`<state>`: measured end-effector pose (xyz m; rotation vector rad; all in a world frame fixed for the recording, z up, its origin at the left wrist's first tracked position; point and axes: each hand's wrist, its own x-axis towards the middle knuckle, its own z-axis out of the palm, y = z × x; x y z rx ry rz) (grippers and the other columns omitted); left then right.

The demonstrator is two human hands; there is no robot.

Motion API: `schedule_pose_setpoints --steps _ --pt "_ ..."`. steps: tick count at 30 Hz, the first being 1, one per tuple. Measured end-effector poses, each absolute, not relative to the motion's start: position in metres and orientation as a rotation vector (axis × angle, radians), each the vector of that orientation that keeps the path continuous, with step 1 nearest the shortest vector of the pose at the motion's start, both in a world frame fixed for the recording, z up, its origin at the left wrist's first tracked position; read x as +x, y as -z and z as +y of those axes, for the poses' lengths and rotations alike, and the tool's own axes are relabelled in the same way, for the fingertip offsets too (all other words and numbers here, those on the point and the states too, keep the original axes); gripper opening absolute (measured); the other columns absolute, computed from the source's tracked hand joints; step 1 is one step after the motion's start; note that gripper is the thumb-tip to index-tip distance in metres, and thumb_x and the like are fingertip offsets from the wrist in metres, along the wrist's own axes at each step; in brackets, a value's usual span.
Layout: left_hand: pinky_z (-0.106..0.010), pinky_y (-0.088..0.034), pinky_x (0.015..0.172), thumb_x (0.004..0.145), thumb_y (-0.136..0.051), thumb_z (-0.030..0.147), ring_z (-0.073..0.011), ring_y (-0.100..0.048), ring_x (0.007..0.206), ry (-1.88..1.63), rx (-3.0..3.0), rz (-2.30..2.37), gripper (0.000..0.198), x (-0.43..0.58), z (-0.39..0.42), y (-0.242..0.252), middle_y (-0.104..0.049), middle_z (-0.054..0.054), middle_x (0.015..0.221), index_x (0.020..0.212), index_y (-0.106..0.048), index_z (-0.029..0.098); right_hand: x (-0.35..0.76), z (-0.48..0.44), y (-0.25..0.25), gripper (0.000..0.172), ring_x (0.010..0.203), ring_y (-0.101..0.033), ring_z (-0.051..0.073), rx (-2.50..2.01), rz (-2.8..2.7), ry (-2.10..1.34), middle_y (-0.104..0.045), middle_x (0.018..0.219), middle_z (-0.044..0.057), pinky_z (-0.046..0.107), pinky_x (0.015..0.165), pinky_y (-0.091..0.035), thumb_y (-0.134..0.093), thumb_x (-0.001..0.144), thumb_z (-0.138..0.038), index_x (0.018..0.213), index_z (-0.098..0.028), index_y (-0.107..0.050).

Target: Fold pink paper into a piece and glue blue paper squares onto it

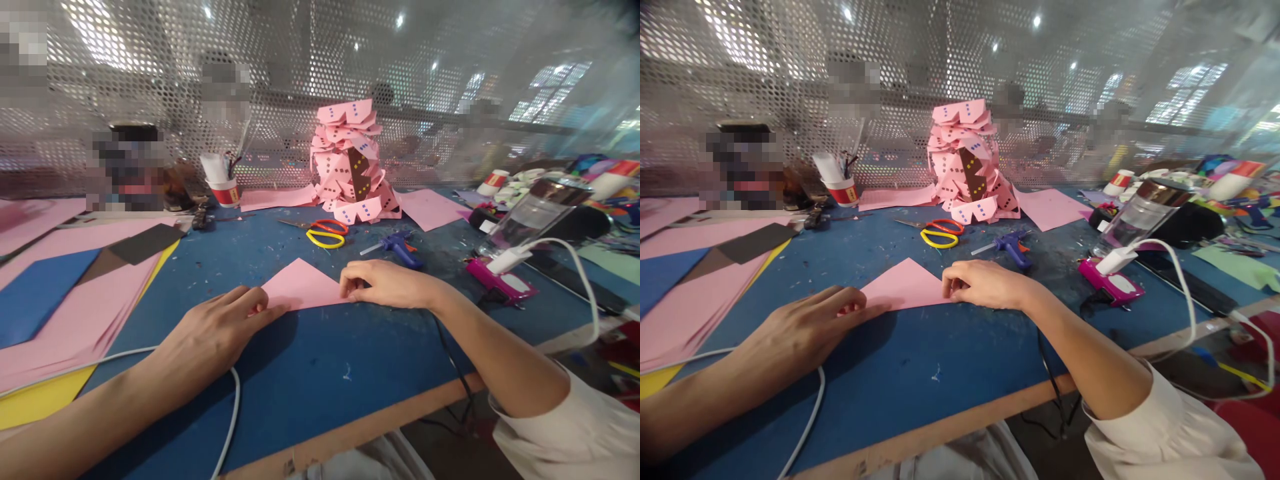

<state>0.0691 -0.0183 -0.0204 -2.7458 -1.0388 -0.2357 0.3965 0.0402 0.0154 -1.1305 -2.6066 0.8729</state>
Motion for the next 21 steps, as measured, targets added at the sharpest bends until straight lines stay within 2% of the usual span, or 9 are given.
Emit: schedule_pose_setpoints --steps 9,14,18,21 --pt "-0.029 -0.049 0.068 0.100 -0.039 0.010 -0.0192 -0.059 0.084 0.238 -2.735 -1.032 0.057 0.070 -0.018 0.021 -0.060 -0.005 0.104 0.151 -0.039 0.034 0.400 0.043 -0.023 0.006 0.081 -0.062 0.015 -1.203 -2.645 -0.883 -0.071 0.092 0.001 0.025 0.067 -0.041 -0.065 0.086 -0.017 0.089 -0.021 -0.069" --pt "-0.029 -0.049 0.069 0.100 -0.038 0.010 -0.0192 -0.058 0.085 0.263 -2.738 -1.034 0.056 0.069 -0.018 0.022 -0.060 -0.005 0.103 0.151 -0.040 0.034 0.408 0.044 -0.027 0.007 0.078 -0.062 0.015 -1.270 -2.649 -0.912 -0.072 0.089 0.001 0.024 0.063 -0.040 -0.065 0.084 -0.016 0.087 -0.020 -0.070" --pt "-0.029 -0.048 0.069 0.100 -0.038 0.010 -0.0195 -0.058 0.084 0.254 -2.723 -1.022 0.056 0.070 -0.019 0.021 -0.060 -0.005 0.102 0.151 -0.039 0.034 0.409 0.042 -0.029 0.012 0.079 -0.063 0.015 -1.222 -2.665 -0.850 -0.071 0.090 0.000 0.024 0.066 -0.041 -0.061 0.085 -0.013 0.088 -0.021 -0.070" --pt "-0.029 -0.048 0.069 0.099 -0.039 0.009 -0.0193 -0.058 0.083 0.251 -2.713 -1.005 0.058 0.072 -0.019 0.020 -0.060 -0.005 0.102 0.152 -0.038 0.033 0.399 0.036 -0.030 0.014 0.084 -0.063 0.015 -1.085 -2.560 -0.741 -0.069 0.095 0.001 0.025 0.074 -0.044 -0.059 0.090 -0.013 0.093 -0.021 -0.070"
